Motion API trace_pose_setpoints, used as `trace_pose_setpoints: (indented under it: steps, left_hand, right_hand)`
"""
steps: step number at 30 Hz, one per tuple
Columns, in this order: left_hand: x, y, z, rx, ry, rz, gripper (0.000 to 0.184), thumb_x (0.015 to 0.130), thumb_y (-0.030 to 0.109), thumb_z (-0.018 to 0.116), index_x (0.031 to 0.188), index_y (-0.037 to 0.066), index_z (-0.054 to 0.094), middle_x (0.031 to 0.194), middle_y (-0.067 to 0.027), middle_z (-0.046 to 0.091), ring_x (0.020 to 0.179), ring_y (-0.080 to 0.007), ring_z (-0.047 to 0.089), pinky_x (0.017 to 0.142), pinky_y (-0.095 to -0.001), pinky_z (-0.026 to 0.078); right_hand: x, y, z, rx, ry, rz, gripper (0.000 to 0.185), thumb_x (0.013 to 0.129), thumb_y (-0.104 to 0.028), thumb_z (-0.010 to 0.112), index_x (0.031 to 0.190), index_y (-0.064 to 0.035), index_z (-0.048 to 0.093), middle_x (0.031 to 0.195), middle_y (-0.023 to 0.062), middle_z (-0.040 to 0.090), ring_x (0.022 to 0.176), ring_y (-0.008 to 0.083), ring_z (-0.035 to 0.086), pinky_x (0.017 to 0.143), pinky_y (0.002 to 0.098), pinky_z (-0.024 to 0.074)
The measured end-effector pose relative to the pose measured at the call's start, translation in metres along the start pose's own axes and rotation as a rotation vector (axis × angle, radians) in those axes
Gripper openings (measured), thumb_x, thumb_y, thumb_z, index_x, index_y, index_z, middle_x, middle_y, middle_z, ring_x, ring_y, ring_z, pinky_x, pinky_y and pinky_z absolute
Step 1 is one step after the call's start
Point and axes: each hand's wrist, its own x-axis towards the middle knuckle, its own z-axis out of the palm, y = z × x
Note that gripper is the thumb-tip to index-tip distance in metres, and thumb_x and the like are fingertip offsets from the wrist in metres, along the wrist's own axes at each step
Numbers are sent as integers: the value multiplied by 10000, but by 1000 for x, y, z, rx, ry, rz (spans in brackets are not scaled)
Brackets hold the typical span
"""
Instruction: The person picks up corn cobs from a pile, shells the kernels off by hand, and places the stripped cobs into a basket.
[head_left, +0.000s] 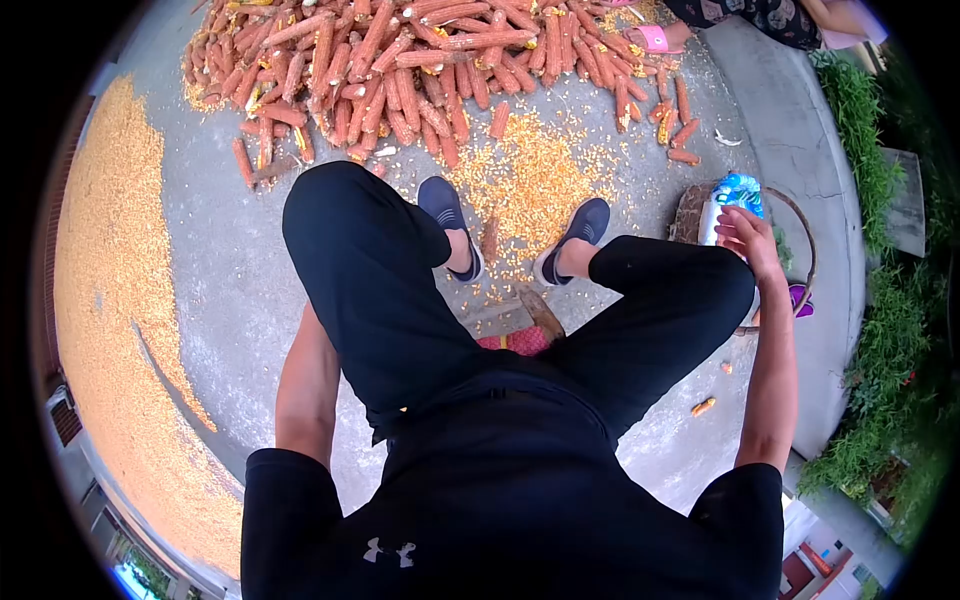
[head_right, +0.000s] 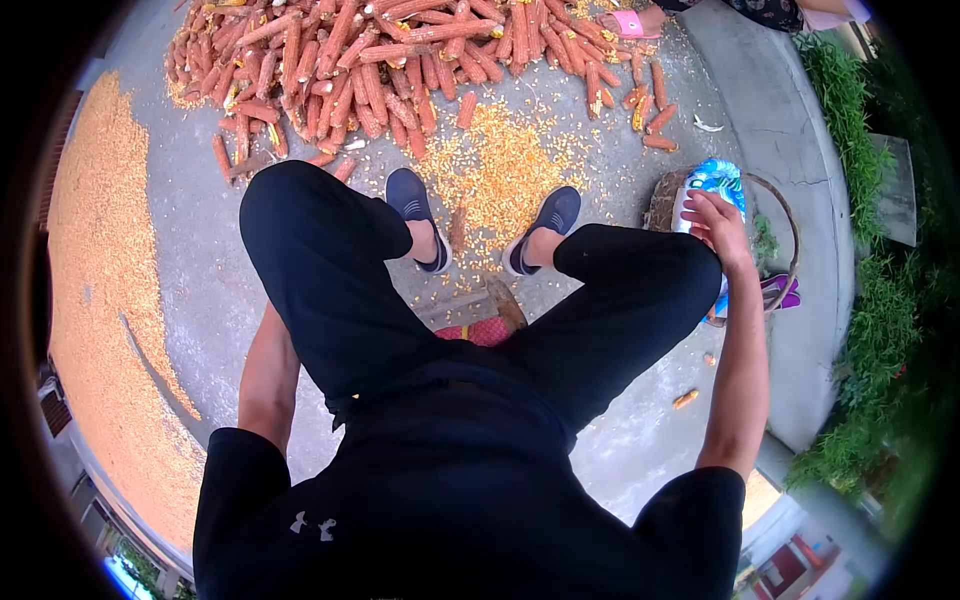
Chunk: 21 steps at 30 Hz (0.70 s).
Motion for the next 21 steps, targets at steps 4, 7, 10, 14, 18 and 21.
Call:
trace_pose_setpoints:
  steps: [4, 7, 10, 14, 18, 21]
  left_hand:
    - [-8, -66, 56, 290, -35, -211, 407, 957, 240, 624, 1300, 37, 542, 1166, -174, 644, 1020, -288, 635, 920, -365, 520]
    - [2, -78, 77, 360, 2, -219, 433, 944, 247, 639, 1311, 41, 536, 1184, -177, 634, 1037, -298, 627, 931, -371, 515]
    - [28, -64, 92, 385, 59, -153, 461, 930, 253, 653, 1322, 45, 530, 1202, -181, 623, 1054, -307, 618, 942, -378, 510]
    - [80, -19, 105, 399, 143, -10, 498, 911, 262, 671, 1336, 49, 522, 1226, -186, 609, 1077, -320, 606, 956, -386, 503]
    - [127, 20, 112, 395, 212, 76, 536, 893, 271, 690, 1350, 54, 514, 1250, -191, 595, 1100, -332, 594, 970, -395, 496]
    - [144, 33, 122, 398, 225, 99, 565, 879, 277, 704, 1361, 58, 508, 1268, -194, 585, 1118, -342, 585, 981, -402, 491]
  right_hand:
    - [31, 15, 1, -255, -327, 7, 392, 1019, -266, 589, 1281, 21, 635, 1068, 116, 708, 909, 223, 730, 852, 310, 545]
    - [38, 8, 9, -273, -346, 49, 394, 1009, -256, 598, 1284, 24, 636, 1047, 124, 711, 914, 224, 727, 866, 316, 549]
    - [39, -1, 21, -405, -388, 58, 401, 984, -251, 612, 1293, 1, 641, 1088, 123, 710, 978, 216, 709, 912, 332, 536]
    - [52, -4, 26, -614, -638, 11, 448, 971, -280, 640, 1345, -35, 620, 1132, 87, 712, 1031, 220, 680, 956, 338, 508]
    - [50, -11, 49, -1052, -734, -136, 452, 952, -302, 621, 1326, -48, 627, 1237, 151, 688, 1176, 299, 629, 1051, 366, 442]
    - [50, -10, 52, -1095, -736, -177, 438, 939, -296, 619, 1287, -31, 646, 1221, 183, 689, 1179, 348, 625, 1038, 399, 457]
